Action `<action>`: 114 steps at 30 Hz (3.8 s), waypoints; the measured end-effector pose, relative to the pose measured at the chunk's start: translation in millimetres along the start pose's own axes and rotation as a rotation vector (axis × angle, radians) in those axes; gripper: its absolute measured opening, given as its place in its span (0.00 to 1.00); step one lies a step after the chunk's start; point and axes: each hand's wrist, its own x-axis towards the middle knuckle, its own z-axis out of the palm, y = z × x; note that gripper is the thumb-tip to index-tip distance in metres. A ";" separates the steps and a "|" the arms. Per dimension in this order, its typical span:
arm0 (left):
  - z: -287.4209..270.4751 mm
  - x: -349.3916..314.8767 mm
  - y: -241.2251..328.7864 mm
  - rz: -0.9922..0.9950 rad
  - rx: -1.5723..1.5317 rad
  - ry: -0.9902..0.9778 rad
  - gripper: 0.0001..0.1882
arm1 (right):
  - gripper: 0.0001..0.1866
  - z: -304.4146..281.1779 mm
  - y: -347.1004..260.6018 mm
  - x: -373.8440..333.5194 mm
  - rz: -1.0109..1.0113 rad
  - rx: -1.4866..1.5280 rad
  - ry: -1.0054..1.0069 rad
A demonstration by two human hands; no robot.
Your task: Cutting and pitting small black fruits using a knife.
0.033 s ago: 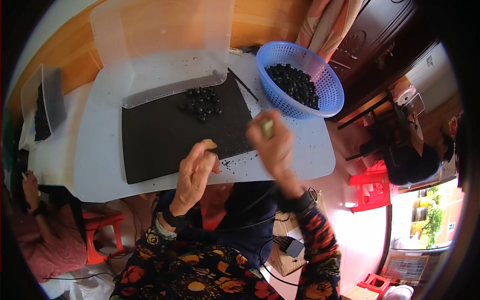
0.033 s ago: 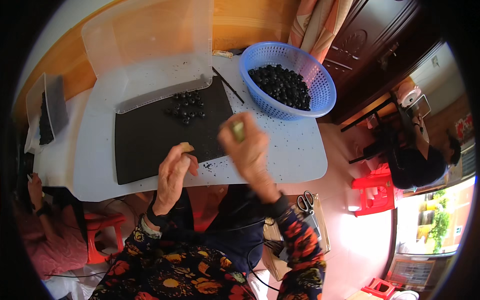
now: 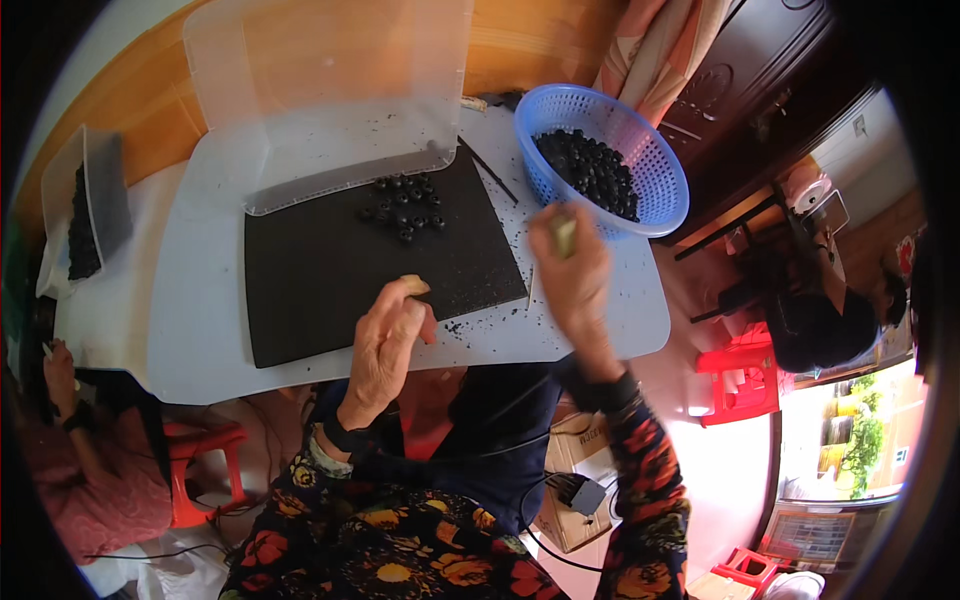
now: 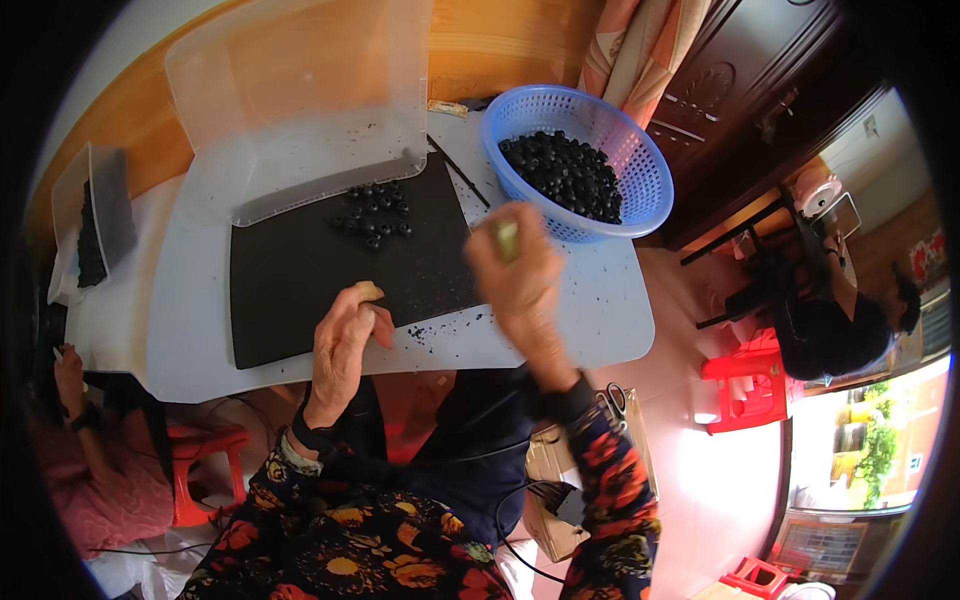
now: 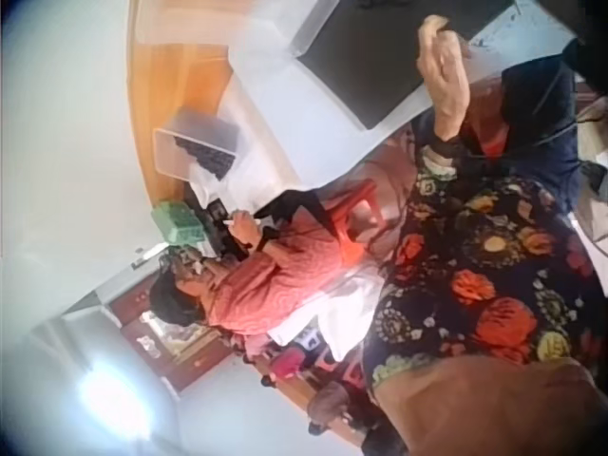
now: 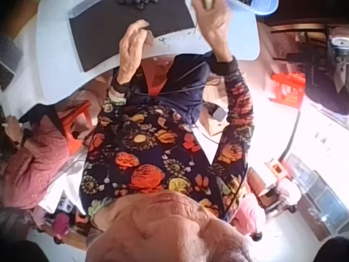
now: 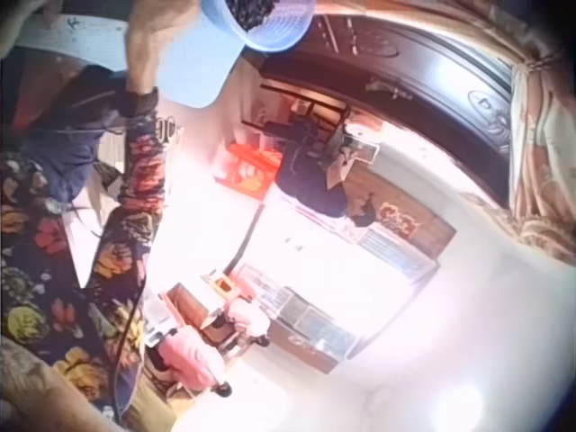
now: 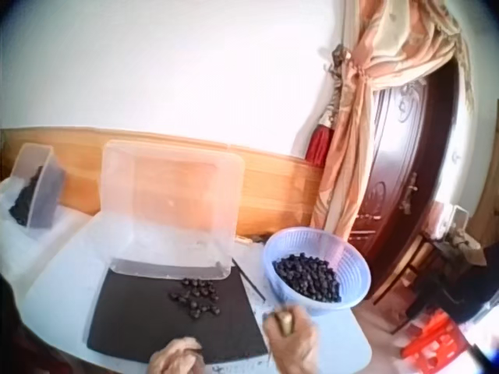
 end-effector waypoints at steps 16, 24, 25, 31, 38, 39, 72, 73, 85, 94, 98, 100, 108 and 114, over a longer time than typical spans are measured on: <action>-5.7 -1.4 -18.8 0.092 -0.071 0.012 0.13 | 0.12 87.8 25.0 20.6 -0.281 -0.219 -0.501; -6.2 0.2 -18.8 0.077 0.028 0.042 0.12 | 0.13 61.3 4.0 5.3 0.101 0.033 -0.548; -5.3 1.0 -18.6 0.068 0.054 0.043 0.12 | 0.13 54.1 -2.5 3.3 0.286 0.165 -0.576; -4.8 5.8 -11.4 0.008 0.100 0.012 0.14 | 0.05 28.1 -22.4 -14.7 0.294 0.306 -0.722; -7.2 4.2 8.0 -0.011 0.097 -0.147 0.10 | 0.05 19.7 -39.0 -32.0 0.225 0.246 -0.670; -7.4 3.1 8.1 0.003 0.105 -0.163 0.10 | 0.06 20.3 -37.8 -36.3 0.175 0.257 -0.631; -5.5 -7.6 5.9 0.048 -0.015 -0.102 0.12 | 0.10 4.7 -32.1 -73.5 0.144 0.024 -0.432; -4.7 -7.3 8.0 0.044 -0.016 -0.107 0.12 | 0.10 3.9 -29.7 -75.3 0.150 0.023 -0.429; -2.3 -8.8 0.6 0.145 0.108 -0.085 0.13 | 0.11 9.5 -21.7 -88.1 -0.101 -0.023 -0.479; 0.2 -9.3 2.4 0.119 0.115 -0.061 0.13 | 0.10 10.8 -19.5 -87.5 -0.083 0.022 -0.460; 0.0 -8.8 6.0 0.122 0.146 -0.072 0.13 | 0.09 11.2 -20.0 -87.3 -0.084 0.026 -0.455; 1.5 -9.0 6.6 0.119 0.134 -0.068 0.13 | 0.09 9.9 -19.5 -86.9 -0.085 0.016 -0.466; -4.3 -9.8 6.8 0.071 0.040 -0.117 0.12 | 0.12 4.8 -8.6 -78.7 -0.198 -0.068 -0.576; 2.5 -15.9 24.2 0.138 -0.071 -0.289 0.10 | 0.10 2.0 8.9 -74.5 0.061 -0.021 -0.330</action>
